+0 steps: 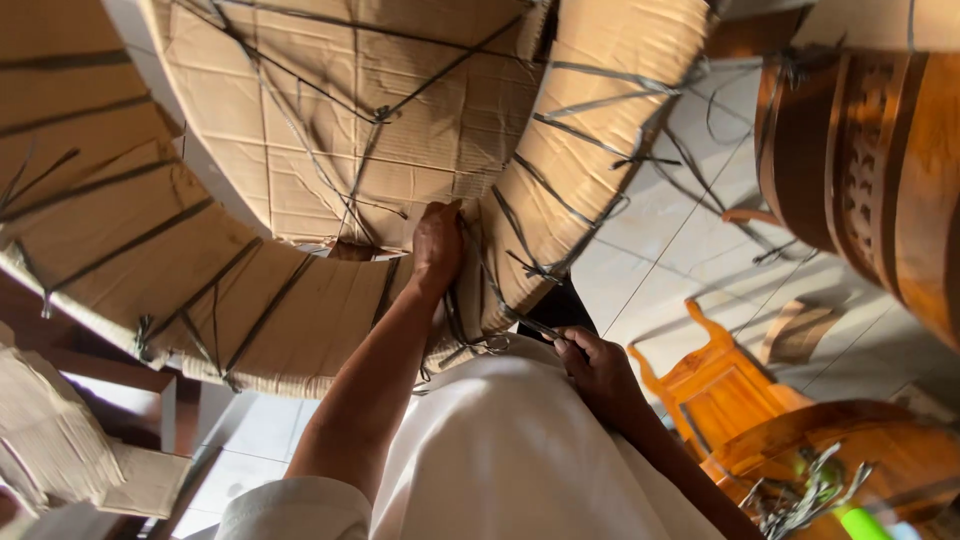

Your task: Wrapping a wooden chair frame with cardboard and securing it with plastic ties

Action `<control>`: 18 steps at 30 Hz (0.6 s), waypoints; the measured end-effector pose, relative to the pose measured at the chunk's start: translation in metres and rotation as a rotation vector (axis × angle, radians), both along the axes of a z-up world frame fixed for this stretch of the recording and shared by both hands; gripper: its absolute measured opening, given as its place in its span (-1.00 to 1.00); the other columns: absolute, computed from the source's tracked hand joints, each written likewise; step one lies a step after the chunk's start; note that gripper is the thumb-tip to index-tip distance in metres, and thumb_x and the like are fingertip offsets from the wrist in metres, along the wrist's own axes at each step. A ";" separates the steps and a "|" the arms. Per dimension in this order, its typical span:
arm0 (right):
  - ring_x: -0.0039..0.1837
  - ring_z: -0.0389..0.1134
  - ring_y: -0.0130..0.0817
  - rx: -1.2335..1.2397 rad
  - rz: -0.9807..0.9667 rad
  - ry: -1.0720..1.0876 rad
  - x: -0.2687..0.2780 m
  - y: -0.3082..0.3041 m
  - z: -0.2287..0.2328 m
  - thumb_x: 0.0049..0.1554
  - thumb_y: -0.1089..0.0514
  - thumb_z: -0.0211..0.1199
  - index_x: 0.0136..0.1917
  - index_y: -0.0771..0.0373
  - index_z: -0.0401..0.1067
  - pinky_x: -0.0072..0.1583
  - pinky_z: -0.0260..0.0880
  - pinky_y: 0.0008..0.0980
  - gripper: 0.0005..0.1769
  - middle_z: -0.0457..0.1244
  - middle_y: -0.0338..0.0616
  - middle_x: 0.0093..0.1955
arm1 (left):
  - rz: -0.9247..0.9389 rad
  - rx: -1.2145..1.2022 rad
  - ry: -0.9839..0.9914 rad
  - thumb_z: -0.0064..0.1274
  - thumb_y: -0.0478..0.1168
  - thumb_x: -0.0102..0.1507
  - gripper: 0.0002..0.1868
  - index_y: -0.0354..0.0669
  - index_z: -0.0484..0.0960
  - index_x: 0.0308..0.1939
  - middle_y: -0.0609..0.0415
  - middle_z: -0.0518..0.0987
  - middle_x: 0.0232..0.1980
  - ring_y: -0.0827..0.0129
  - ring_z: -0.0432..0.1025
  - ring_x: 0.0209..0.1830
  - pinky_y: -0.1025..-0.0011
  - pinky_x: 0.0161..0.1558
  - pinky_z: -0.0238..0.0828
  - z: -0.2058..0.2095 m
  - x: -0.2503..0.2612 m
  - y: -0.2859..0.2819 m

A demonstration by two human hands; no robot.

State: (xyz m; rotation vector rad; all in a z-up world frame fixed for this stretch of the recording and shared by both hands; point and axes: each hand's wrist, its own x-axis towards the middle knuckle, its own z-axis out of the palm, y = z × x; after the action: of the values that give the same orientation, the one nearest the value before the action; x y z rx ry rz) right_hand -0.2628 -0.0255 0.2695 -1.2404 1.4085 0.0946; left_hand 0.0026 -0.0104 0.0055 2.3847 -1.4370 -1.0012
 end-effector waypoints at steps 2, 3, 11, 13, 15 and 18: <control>-0.26 0.45 -0.13 0.071 -0.034 0.037 -0.011 0.006 -0.010 0.25 -0.02 0.20 0.05 0.27 0.58 -0.08 0.47 -0.05 -0.66 0.38 0.08 -0.37 | -0.040 0.087 -0.016 -0.06 -0.17 0.36 -0.76 -0.02 0.73 -0.04 -0.06 0.66 -0.25 -0.02 0.64 -0.24 0.15 -0.26 0.61 -0.040 0.001 0.007; -0.18 0.52 -0.06 0.133 -0.040 0.070 -0.017 0.008 -0.015 0.25 -0.05 0.16 0.09 0.26 0.57 -0.01 0.48 -0.02 -0.63 0.45 0.13 -0.24 | -0.053 0.164 -0.037 -0.08 -0.07 0.38 -0.72 -0.02 0.74 -0.16 -0.01 0.68 -0.36 0.00 0.65 -0.30 0.14 -0.29 0.59 -0.061 0.002 0.009; 0.12 0.45 0.16 0.233 -0.196 -0.037 -0.031 0.004 -0.036 0.27 0.10 0.03 0.21 0.18 0.54 0.19 0.39 0.13 -0.64 0.44 0.17 0.02 | -0.792 0.319 -0.251 -0.02 -0.17 0.30 -0.78 -0.01 0.65 -0.03 0.09 0.68 -0.19 0.16 0.65 -0.15 0.20 -0.18 0.64 -0.091 0.047 0.025; 0.19 0.41 0.28 0.199 -0.249 -0.073 -0.039 0.018 -0.059 0.25 0.15 0.02 0.22 0.18 0.52 0.24 0.38 0.20 -0.64 0.43 0.20 0.07 | -0.982 0.341 -0.259 0.00 -0.25 0.29 -0.74 -0.12 0.63 0.05 0.06 0.69 -0.14 0.15 0.64 -0.10 0.20 -0.16 0.64 -0.096 0.043 0.027; 0.07 0.43 0.27 0.135 -0.156 -0.084 -0.040 0.030 -0.092 0.24 0.14 0.12 0.18 0.16 0.48 0.11 0.38 0.20 -0.73 0.41 0.17 -0.06 | -1.009 0.325 -0.203 0.01 -0.24 0.30 -0.75 -0.09 0.63 0.04 0.07 0.68 -0.15 0.17 0.64 -0.12 0.22 -0.18 0.64 -0.084 0.010 0.006; 0.04 0.40 0.36 0.110 -0.189 -0.154 -0.035 0.024 -0.110 0.33 0.11 -0.03 0.23 0.17 0.40 0.05 0.33 0.26 -0.71 0.38 0.28 -0.09 | -0.999 0.331 -0.149 0.02 -0.24 0.30 -0.76 -0.05 0.64 0.04 0.10 0.68 -0.15 0.19 0.63 -0.15 0.25 -0.21 0.63 -0.082 -0.006 0.003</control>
State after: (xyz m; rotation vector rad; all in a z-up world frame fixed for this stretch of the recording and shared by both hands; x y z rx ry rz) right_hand -0.2981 -0.0016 0.1591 -0.9981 1.3606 -0.0517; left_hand -0.0032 -0.0073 -0.0766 1.8718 -2.8179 -1.3230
